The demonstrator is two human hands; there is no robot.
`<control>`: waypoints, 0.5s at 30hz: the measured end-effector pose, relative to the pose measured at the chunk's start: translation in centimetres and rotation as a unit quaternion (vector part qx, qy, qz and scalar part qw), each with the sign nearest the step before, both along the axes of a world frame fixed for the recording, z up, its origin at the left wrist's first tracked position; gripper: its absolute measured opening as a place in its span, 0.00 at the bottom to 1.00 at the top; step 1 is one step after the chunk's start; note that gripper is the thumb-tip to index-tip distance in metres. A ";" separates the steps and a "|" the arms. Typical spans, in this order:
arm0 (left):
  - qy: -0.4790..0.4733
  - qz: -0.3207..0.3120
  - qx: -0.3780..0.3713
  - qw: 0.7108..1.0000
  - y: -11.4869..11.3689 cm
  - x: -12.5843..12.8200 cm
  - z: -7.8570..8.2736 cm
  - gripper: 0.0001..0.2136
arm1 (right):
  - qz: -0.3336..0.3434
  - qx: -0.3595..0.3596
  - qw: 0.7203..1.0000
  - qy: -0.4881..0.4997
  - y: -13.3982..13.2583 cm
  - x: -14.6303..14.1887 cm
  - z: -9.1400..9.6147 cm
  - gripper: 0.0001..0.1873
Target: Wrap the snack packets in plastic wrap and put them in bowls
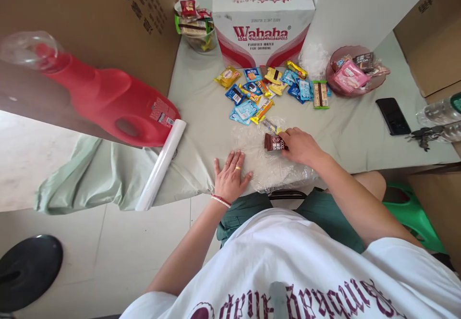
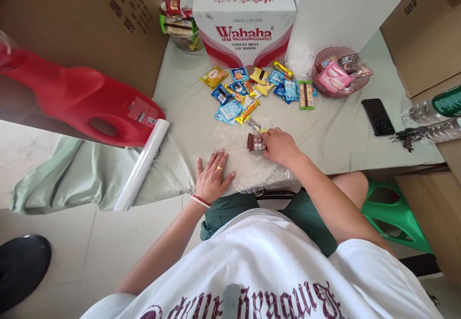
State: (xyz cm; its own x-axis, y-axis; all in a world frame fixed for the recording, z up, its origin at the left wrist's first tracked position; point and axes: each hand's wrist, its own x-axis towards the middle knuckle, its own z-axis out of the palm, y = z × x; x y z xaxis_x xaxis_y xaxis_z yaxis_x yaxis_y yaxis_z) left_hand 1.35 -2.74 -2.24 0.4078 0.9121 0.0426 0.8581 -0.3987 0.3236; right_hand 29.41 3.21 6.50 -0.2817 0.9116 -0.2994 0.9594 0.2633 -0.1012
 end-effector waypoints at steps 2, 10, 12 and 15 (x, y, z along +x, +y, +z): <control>0.003 -0.002 0.000 1.000 0.1 0.1 0.0 0.31 | 0.010 0.010 1.000 0.019 0.1 -0.3 0.7 0.26; -0.031 0.009 0.046 0.998 -0.4 -1.0 -0.2 0.27 | 0.081 -0.020 0.994 0.070 0.1 -2.4 -1.9 0.31; -0.061 -0.003 0.086 0.994 -1.0 -1.5 0.0 0.25 | 0.079 0.013 0.986 0.147 -0.5 -1.1 -2.5 0.33; -0.107 -0.109 0.077 0.985 -1.8 -1.8 0.3 0.32 | 0.083 0.069 0.959 0.263 -2.8 1.9 -2.7 0.29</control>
State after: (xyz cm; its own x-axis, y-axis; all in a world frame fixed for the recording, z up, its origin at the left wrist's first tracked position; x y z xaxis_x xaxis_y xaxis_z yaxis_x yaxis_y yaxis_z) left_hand -0.41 -4.55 -1.97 0.5597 0.7802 0.2794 0.6660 -0.6241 0.4086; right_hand 31.32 0.44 3.80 -0.5048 0.8622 0.0432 0.7295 0.4528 -0.5126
